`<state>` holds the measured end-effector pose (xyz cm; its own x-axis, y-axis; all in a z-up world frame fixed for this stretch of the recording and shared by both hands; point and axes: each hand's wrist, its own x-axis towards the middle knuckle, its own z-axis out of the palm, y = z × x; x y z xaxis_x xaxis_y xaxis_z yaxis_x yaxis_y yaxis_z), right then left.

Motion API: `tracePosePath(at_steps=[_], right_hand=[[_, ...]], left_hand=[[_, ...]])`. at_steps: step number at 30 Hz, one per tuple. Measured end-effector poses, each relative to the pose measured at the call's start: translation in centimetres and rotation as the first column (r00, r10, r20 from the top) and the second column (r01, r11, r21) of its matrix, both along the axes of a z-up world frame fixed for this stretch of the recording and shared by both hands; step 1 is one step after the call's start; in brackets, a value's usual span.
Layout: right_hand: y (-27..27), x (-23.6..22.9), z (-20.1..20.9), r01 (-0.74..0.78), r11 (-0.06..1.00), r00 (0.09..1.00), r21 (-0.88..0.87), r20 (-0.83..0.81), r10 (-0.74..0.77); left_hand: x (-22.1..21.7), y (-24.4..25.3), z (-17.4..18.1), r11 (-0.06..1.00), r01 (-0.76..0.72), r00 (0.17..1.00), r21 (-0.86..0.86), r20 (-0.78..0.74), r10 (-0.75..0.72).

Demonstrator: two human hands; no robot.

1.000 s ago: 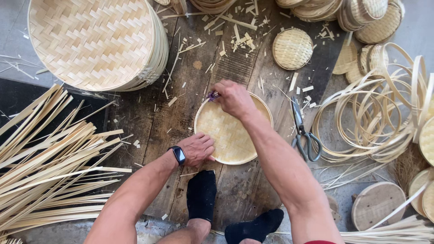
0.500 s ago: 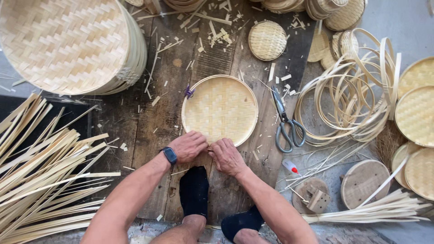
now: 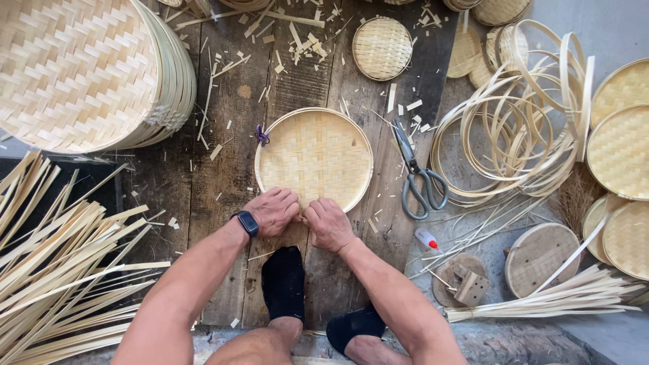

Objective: The person assembles a shallow woven tray by fitting a circular bamboo frame around a woven mat and securing it with small clips and glue.

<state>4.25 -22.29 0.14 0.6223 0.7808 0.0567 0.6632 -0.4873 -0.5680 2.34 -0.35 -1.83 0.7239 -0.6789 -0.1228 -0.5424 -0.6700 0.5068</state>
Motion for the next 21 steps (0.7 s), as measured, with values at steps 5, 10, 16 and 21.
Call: tracePosePath(at_steps=[5,10,16,21], right_hand=[[-2.7,0.7,1.1,0.012,1.000,0.983,-0.015,-0.186,-0.015],[-3.1,0.4,1.7,0.096,0.995,0.977,-0.037,-0.188,-0.102],[-2.0,0.9,2.5,0.134,0.983,0.947,-0.126,-0.277,-0.164],[-0.9,3.4,2.8,0.166,0.900,0.778,-0.402,-0.508,-0.370]], left_hand=[[-1.1,0.1,1.0,0.992,-0.087,0.994,-0.089,0.052,0.092],[-2.9,-0.6,0.7,0.957,-0.227,0.962,-0.179,0.110,0.249],[-3.0,-0.8,0.4,0.942,-0.259,0.958,-0.212,0.065,0.278],[-2.0,-0.4,0.3,0.931,-0.273,0.962,-0.243,-0.042,0.271]])
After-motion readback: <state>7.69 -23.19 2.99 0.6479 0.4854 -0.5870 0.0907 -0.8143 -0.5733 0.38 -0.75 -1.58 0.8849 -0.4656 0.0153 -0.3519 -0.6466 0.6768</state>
